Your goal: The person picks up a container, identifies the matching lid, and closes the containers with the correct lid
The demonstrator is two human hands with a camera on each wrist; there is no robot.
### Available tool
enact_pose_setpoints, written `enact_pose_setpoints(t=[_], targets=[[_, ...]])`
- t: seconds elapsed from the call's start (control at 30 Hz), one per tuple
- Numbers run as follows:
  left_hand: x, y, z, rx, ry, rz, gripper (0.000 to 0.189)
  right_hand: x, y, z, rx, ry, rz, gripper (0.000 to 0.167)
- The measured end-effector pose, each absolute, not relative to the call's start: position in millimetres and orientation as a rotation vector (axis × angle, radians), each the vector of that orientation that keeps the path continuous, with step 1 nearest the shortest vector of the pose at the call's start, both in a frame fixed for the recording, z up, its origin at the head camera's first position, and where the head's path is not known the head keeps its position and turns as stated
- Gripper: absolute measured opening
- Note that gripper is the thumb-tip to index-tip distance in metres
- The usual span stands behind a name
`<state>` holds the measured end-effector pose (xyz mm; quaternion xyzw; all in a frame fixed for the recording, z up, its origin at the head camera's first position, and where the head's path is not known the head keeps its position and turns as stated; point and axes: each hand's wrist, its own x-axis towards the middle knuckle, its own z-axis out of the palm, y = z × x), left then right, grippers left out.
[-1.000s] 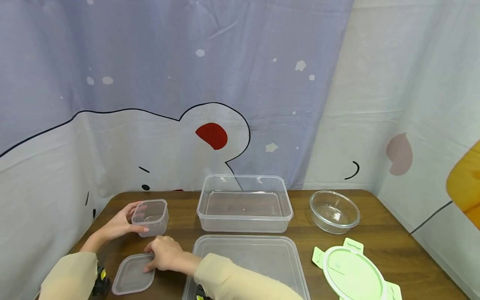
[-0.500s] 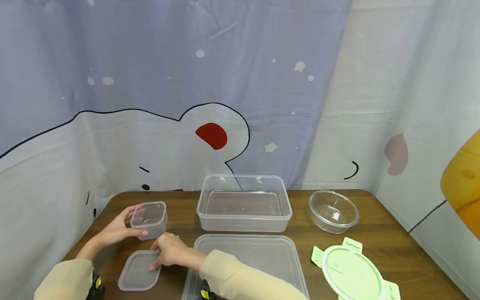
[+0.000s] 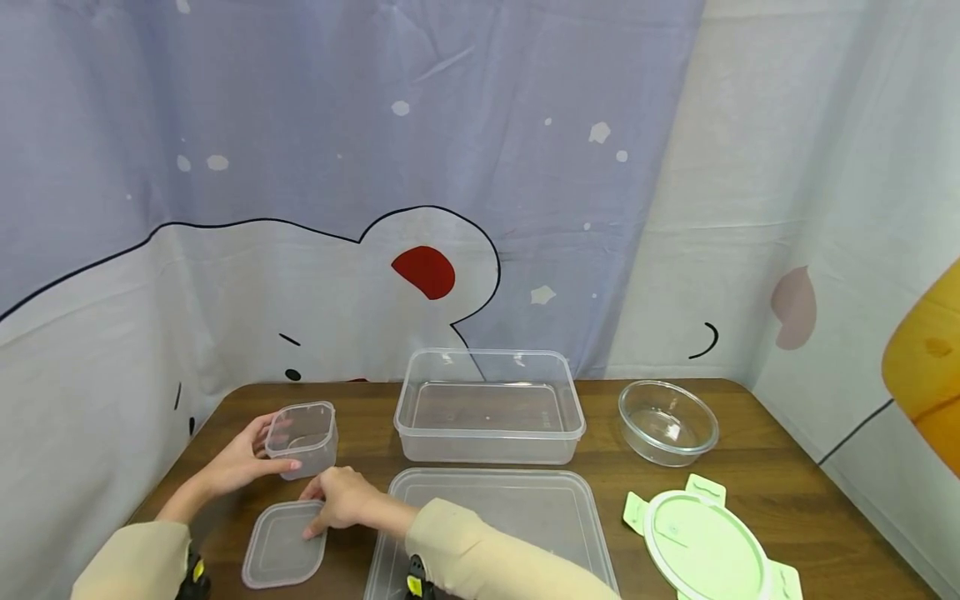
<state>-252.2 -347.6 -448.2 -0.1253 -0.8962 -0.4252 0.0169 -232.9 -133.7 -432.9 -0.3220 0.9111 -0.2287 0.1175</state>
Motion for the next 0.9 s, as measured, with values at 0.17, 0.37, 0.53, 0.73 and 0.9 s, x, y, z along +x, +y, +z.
enact_pose_setpoints(t=[0.17, 0.37, 0.53, 0.73, 0.9], targets=[[-251, -346, -446, -0.388, -2.784, -1.325, 0.084, -234, -130, -430, -0.906, 2.674, -0.706, 0.016], [-253, -346, -450, -0.411, -2.775, -1.315, 0.089, -235, -124, -427, -0.881, 2.654, -0.765, 0.012], [-256, -345, -452, -0.425, -2.767, -1.335, 0.093, -235, -119, -423, -0.832, 2.655, -0.814, 0.009], [-257, -345, -452, -0.405, -2.768, -1.344, 0.094, -236, -111, -420, -0.832, 2.669, -0.823, 0.007], [-257, -344, -454, -0.392, -2.769, -1.352, 0.092, -238, -105, -416, -0.904, 2.709, -0.812, 0.006]])
